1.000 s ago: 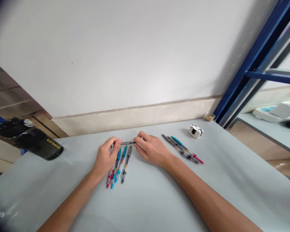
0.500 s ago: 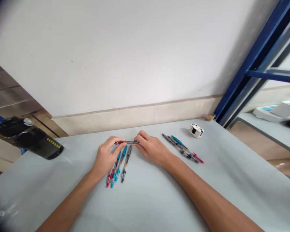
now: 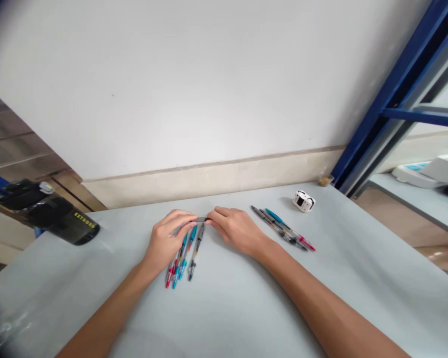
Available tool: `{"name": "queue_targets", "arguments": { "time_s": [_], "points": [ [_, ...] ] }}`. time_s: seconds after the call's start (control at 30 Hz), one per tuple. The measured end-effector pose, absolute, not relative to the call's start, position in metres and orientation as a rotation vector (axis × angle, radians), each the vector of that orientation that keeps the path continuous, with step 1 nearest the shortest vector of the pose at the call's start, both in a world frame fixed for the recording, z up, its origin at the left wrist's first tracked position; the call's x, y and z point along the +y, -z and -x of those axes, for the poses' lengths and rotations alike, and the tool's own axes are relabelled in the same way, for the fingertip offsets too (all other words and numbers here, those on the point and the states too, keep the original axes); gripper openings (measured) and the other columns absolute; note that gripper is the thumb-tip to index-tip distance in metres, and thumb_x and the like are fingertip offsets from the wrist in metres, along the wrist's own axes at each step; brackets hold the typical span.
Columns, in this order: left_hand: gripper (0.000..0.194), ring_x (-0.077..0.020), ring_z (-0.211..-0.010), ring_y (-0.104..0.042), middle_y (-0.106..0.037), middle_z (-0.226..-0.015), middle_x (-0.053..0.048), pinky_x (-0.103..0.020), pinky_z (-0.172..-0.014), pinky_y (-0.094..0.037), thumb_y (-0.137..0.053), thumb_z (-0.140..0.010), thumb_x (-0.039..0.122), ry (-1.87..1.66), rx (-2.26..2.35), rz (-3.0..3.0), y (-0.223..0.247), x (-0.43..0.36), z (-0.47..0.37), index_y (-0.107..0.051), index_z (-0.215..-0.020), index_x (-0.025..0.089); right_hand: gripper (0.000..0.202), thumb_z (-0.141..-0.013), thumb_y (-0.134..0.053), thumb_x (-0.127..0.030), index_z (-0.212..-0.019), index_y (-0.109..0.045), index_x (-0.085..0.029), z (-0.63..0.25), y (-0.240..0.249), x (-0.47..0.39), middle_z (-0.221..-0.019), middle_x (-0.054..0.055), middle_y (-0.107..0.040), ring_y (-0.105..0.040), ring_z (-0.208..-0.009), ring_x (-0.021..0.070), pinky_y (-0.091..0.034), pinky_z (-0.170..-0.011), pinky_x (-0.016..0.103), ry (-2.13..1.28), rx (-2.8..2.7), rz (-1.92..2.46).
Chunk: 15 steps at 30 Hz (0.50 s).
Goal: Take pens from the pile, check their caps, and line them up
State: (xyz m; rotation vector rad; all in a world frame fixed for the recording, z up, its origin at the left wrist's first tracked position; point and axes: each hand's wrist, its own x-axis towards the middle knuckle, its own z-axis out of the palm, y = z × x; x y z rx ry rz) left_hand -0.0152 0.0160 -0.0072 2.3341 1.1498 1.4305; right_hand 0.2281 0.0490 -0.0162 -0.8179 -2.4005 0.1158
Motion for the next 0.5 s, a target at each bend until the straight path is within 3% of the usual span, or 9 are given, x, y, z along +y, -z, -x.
{"name": "queue_targets", "arguments": {
  "time_s": [0.1, 0.23, 0.4, 0.5],
  "points": [
    [0.02, -0.023, -0.098, -0.074, -0.078, -0.103, -0.007, -0.039, -0.09, -0.059, -0.065, -0.106, 0.017, -1.425, 1.176, -2.33, 0.0072, 0.0154, 0.0151, -0.083, -0.11, 0.027, 0.026, -0.118, -0.042, -0.039, -0.122, -0.061, -0.022, -0.2279, 0.0162, 0.0494, -0.098, 0.007, -0.07, -0.066, -0.081, 0.0221, -0.042, -0.072, 0.032, -0.141, -2.382, 0.857],
    [0.021, -0.0218, -0.098, -0.074, -0.077, -0.103, -0.006, -0.036, -0.09, -0.059, -0.065, -0.105, 0.015, -1.437, 1.162, -2.32, 0.0075, 0.0156, 0.0152, -0.082, -0.109, 0.026, 0.029, -0.119, -0.037, -0.036, -0.112, -0.062, -0.021, -0.2277, 0.0158, 0.0485, -0.095, 0.006, -0.069, -0.064, -0.078, 0.0212, -0.04, -0.07, 0.032, -0.144, -2.406, 0.872],
    [0.02, -0.0208, -0.098, -0.073, -0.076, -0.102, -0.006, -0.035, -0.09, -0.058, -0.066, -0.104, 0.013, -1.455, 1.16, -2.335, 0.0084, 0.0164, 0.0158, -0.081, -0.107, 0.025, 0.027, -0.118, -0.042, -0.04, -0.119, -0.062, -0.022, -0.2277, 0.014, 0.0469, -0.097, 0.007, -0.07, -0.065, -0.079, 0.0214, -0.04, -0.069, 0.031, -0.176, -2.383, 0.88],
    [0.02, -0.0205, -0.098, -0.073, -0.076, -0.103, -0.006, -0.035, -0.089, -0.058, -0.066, -0.104, 0.012, -1.452, 1.15, -2.34, 0.0087, 0.0159, 0.0157, -0.081, -0.107, 0.025, 0.03, -0.119, -0.038, -0.036, -0.112, -0.064, -0.021, -0.228, 0.0138, 0.0469, -0.094, 0.007, -0.068, -0.062, -0.076, 0.0204, -0.039, -0.068, 0.031, -0.168, -2.397, 0.861]
  ]
}}
